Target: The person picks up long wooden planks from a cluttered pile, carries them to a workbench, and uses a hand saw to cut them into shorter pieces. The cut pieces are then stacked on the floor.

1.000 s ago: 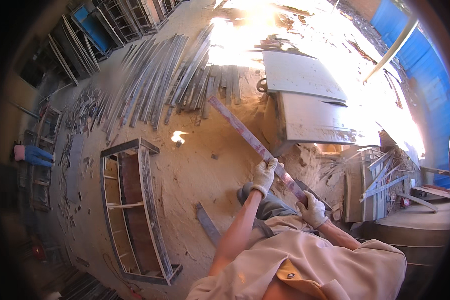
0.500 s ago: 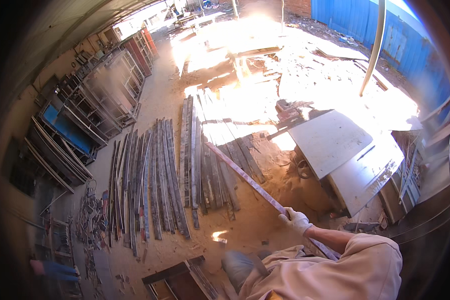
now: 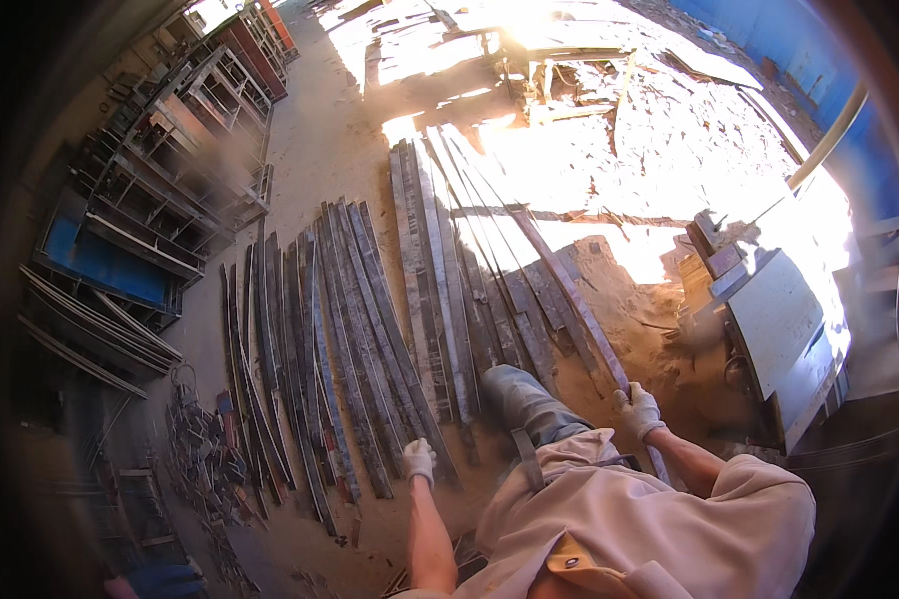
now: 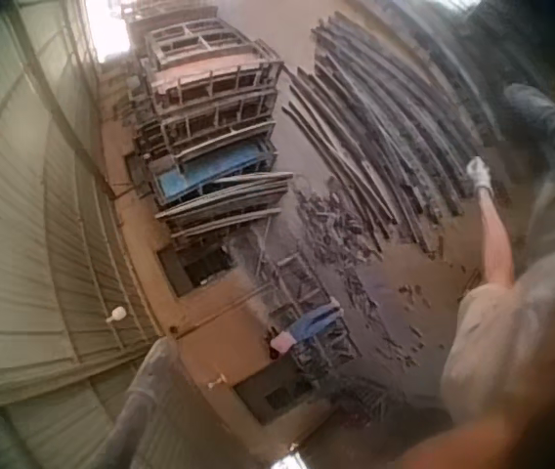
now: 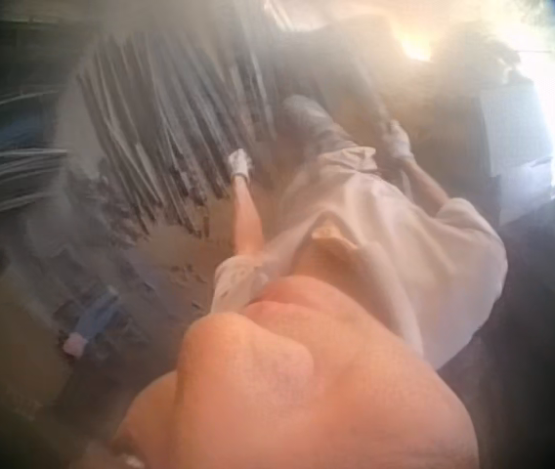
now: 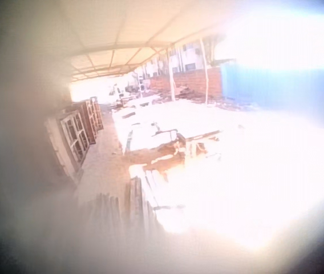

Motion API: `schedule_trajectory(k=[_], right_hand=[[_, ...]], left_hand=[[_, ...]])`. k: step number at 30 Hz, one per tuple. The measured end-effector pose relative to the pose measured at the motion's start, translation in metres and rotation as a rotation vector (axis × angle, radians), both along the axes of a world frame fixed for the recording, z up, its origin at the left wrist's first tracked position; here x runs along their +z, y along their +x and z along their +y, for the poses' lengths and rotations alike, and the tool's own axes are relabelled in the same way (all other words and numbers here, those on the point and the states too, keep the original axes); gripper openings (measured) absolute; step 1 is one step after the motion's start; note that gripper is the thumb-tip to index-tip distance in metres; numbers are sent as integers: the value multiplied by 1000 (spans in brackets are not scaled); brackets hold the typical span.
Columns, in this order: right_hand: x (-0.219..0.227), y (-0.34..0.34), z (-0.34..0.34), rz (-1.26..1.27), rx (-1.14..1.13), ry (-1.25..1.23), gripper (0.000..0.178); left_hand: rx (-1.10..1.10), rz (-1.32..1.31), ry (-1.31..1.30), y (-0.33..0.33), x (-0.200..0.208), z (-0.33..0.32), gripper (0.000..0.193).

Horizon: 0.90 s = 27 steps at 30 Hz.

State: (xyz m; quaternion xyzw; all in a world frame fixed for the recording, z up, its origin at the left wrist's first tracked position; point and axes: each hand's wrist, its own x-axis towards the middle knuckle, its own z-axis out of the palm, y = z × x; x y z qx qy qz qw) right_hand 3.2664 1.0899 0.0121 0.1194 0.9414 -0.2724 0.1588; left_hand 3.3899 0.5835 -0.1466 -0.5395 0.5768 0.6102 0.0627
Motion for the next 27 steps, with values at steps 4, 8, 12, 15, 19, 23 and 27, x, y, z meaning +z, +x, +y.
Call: schedule_trajectory(k=[4, 8, 12, 15, 19, 23, 27], right_hand=[[-31, -90, -81, 1, -64, 1, 38], [-37, -222, -186, 25, -111, 49, 50], [-29, -368, -287, 127, -157, -19, 48], [-28, -468, -343, 184, -213, -1, 41], [-28, -598, -390, 154, -282, 63, 40], [-45, -699, -457, 101, -377, 116, 43], [-33, -762, -528, 35, -446, 109, 48]], left_hand=[[-166, 408, -158, -259, 64, -118, 38], [-192, 425, -166, -370, 86, -209, 40], [-26, -13, 67, -331, 22, -275, 37], [-266, -395, 70, -319, -4, -313, 34], [-413, -545, 157, -449, -14, -381, 32], [-520, -546, 143, -599, -27, -494, 31], [-448, -426, 165, -821, -25, -630, 30]])
